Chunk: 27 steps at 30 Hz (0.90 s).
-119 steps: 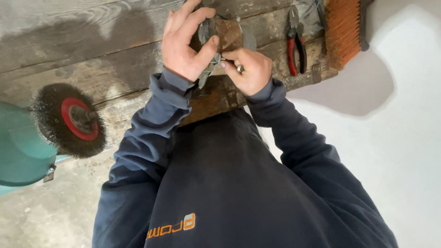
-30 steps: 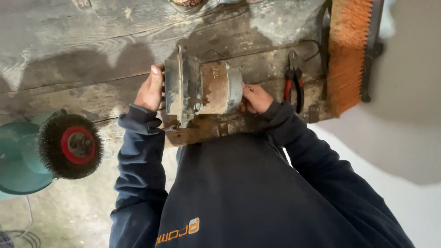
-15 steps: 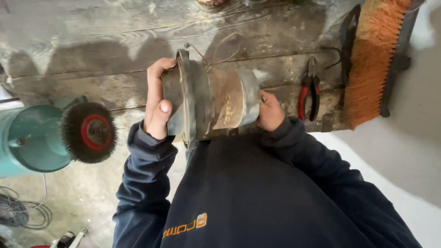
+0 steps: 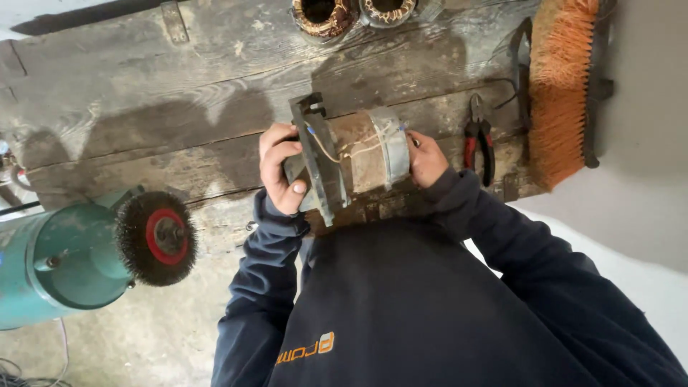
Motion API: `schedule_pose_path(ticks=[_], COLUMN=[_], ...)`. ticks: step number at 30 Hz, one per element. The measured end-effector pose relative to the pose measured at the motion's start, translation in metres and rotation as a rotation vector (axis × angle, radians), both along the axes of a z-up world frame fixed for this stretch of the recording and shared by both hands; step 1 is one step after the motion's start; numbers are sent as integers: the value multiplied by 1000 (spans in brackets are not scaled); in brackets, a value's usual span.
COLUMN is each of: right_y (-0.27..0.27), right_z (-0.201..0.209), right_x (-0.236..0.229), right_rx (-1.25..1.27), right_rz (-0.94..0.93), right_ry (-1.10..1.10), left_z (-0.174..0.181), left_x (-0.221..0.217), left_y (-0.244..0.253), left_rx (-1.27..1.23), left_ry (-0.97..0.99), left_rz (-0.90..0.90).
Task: The person uses a wrench to loosen and remove bolts from a cylindrical metal component clamped in a vise. They then remove a metal bracket and continue to disassemble the part by hand, placing the removed components on the workbench.
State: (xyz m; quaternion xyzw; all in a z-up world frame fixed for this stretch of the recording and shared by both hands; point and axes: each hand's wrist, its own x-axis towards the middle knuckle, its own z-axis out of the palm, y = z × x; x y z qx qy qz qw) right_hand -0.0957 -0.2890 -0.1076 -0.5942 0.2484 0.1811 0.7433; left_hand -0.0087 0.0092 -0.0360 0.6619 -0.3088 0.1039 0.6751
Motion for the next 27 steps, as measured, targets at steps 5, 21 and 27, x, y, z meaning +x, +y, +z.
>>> schedule_pose_path(ticks=[5, 21, 27], right_y=[2, 11, 10], right_z=[-11, -38, -27], right_x=[-3, -39, -33], right_rx=[-187, 52, 25], right_rz=[8, -36, -6], right_ry=[94, 107, 124], left_z=[-13, -25, -21], left_x=[14, -18, -34], left_y=[2, 13, 16], left_rx=[36, 196, 239], left_ry=[-81, 20, 169], left_rz=[-39, -18, -15])
